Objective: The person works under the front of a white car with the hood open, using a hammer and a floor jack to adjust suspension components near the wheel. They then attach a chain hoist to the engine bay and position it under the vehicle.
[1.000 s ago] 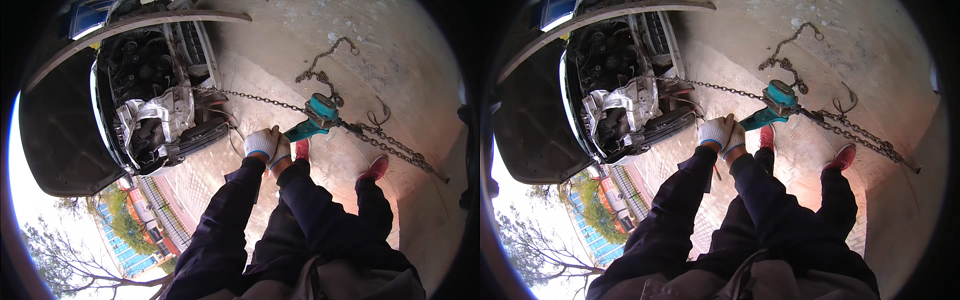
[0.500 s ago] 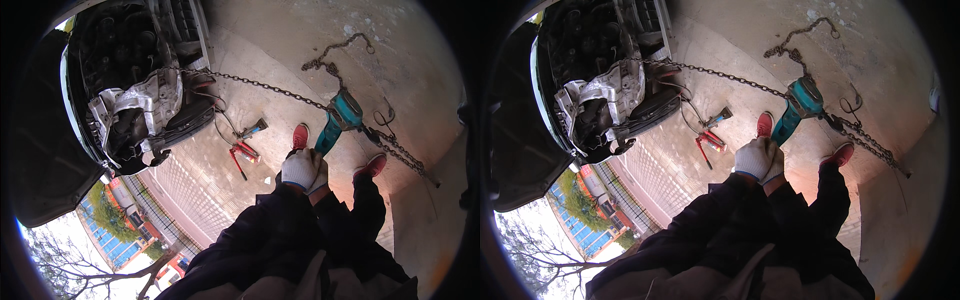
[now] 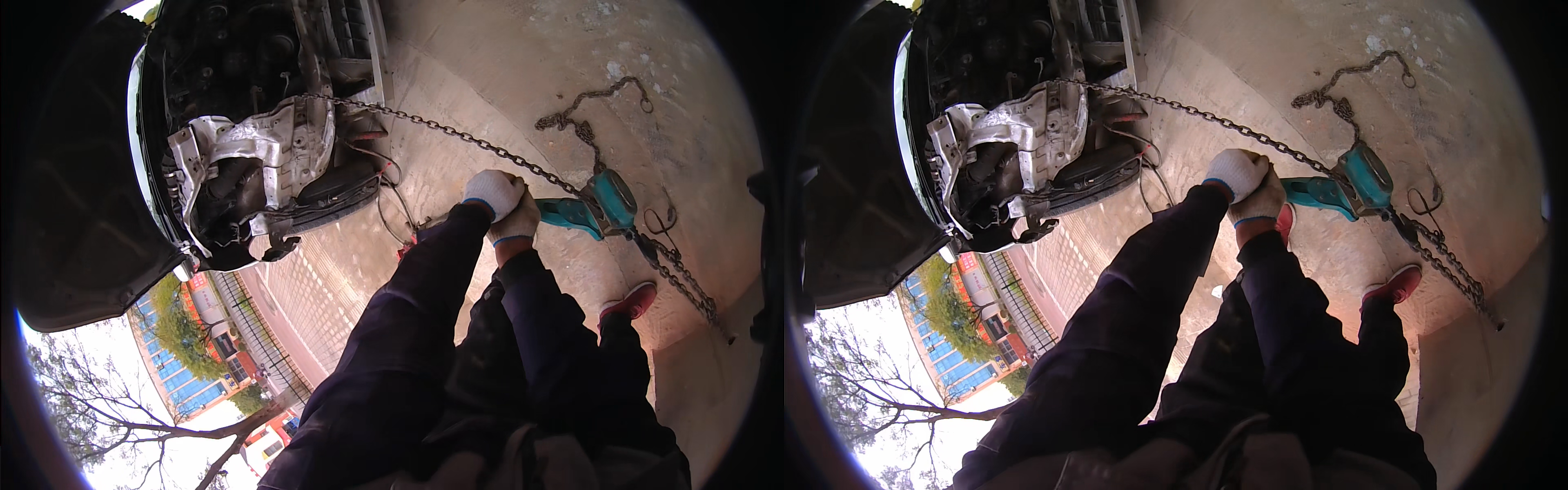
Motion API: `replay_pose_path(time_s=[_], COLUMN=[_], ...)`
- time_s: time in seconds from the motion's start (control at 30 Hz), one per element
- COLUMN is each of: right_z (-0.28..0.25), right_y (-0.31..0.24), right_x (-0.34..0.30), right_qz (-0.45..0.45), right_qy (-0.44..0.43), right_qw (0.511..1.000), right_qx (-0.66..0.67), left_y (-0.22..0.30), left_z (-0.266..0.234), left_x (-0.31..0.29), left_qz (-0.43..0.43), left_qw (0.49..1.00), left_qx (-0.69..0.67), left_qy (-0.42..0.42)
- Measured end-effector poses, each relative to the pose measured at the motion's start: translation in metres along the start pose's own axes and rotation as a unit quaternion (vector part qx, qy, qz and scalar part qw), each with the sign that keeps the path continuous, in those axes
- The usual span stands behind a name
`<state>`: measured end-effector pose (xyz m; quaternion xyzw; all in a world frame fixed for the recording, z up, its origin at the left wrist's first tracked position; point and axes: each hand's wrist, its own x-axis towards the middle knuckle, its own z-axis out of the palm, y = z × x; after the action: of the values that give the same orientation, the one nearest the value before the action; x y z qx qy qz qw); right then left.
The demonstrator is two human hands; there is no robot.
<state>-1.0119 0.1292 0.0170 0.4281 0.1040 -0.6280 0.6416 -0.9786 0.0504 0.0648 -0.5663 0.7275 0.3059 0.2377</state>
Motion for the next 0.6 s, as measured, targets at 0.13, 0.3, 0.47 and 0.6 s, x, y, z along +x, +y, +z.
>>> replay_pose_path(time_s=[0.13,0.3,0.47,0.6], right_z=[-0.001,-0.004,-0.013,-0.027], right_y=[-0.001,-0.008,-0.021,-0.071], right_x=[-0.041,-0.054,-0.088,-0.168], right_qz=[0.038,0.074,0.132,0.133], right_qy=[0.013,-0.023,-0.069,-0.084], right_qw=[0.999,0.997,0.989,0.983], right_qx=[0.009,-0.029,-0.022,-0.091], left_y=[0.027,0.058,0.086,0.149], left_z=[-0.003,-0.006,0.010,0.050], left_x=[-0.052,-0.077,-0.116,-0.177], left_qz=[-0.027,-0.095,-0.106,-0.059], left_qw=[0.999,0.989,0.979,0.965], left_qx=[0.017,0.098,0.149,0.231], left_qy=[0.008,0.049,0.091,0.110])
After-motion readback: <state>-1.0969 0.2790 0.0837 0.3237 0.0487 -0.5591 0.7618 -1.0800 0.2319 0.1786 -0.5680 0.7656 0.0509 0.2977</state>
